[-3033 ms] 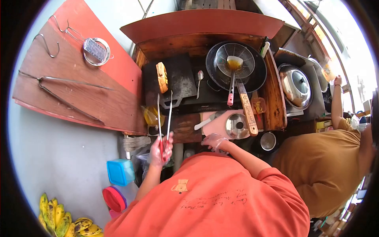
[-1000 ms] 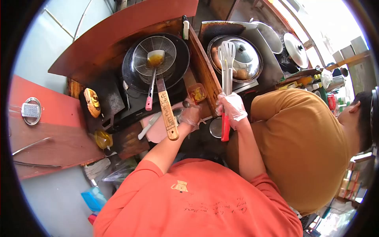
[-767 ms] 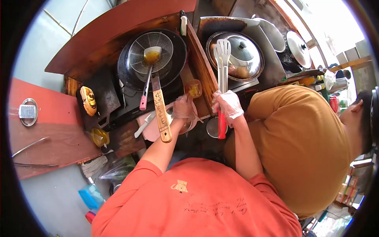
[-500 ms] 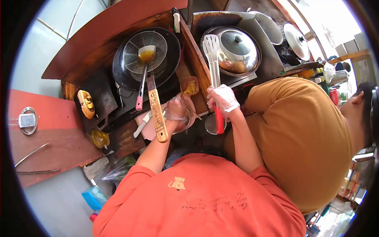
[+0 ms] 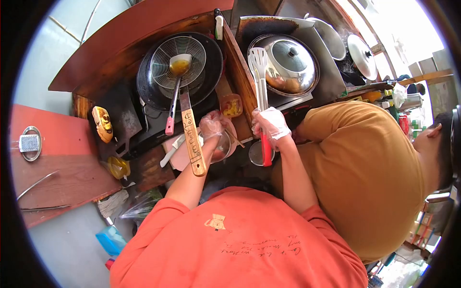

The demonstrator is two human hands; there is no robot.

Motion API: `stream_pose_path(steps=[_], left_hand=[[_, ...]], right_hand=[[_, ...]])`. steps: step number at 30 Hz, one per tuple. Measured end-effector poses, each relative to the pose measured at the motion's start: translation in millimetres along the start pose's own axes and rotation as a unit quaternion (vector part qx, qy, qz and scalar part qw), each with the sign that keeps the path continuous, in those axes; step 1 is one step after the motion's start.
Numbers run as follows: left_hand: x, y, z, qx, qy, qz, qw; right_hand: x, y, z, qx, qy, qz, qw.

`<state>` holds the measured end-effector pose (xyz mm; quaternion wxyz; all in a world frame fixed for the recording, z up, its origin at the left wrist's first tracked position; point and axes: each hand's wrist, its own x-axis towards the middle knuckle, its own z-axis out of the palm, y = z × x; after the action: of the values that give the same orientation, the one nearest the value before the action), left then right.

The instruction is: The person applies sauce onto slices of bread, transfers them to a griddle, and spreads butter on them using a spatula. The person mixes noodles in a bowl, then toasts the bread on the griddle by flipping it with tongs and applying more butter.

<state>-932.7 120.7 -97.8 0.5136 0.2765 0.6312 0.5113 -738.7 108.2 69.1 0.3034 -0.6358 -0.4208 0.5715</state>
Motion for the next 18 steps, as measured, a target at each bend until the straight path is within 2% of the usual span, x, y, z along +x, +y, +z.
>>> stream_pose_path(steps=[3, 5, 9, 10, 11, 12, 14, 18], left_hand=[[-5.3, -0.6, 7.0, 0.052, 0.003, 0.033, 0.998], [-2.9, -2.9, 11.5, 0.204, 0.002, 0.081, 0.976], [-4.8, -4.6, 20.9, 0.193, -0.032, 0.056, 0.979], [-0.5, -9.5, 24.1, 0.027, -0.002, -0.050, 0.998], [1.6, -11.9, 26.1, -0.140, 0.027, -0.154, 0.978], [9.8, -20.4, 21.0, -0.142, 0.029, -0.153, 0.978], [35.3, -55.5, 2.1, -0.306, -0.065, -0.246, 0.917], [33.0, -34.3, -6.5, -0.294, -0.011, -0.321, 0.900]], right_hand=[[3.2, 2.0, 0.9, -0.002, -0.004, 0.000, 1.000], [4.4, 2.9, -0.6, -0.007, -0.006, 0.000, 1.000], [8.1, 3.9, -0.3, 0.019, -0.018, 0.021, 0.999], [8.7, 3.2, -0.2, 0.018, -0.014, 0.030, 0.999], [7.5, 3.2, 0.6, 0.016, -0.015, 0.030, 0.999], [6.9, 1.9, 1.8, 0.023, -0.006, 0.035, 0.999], [6.6, -1.9, 3.3, 0.030, 0.002, 0.040, 0.999], [6.1, 2.7, 5.0, 0.026, 0.017, 0.037, 0.999]])
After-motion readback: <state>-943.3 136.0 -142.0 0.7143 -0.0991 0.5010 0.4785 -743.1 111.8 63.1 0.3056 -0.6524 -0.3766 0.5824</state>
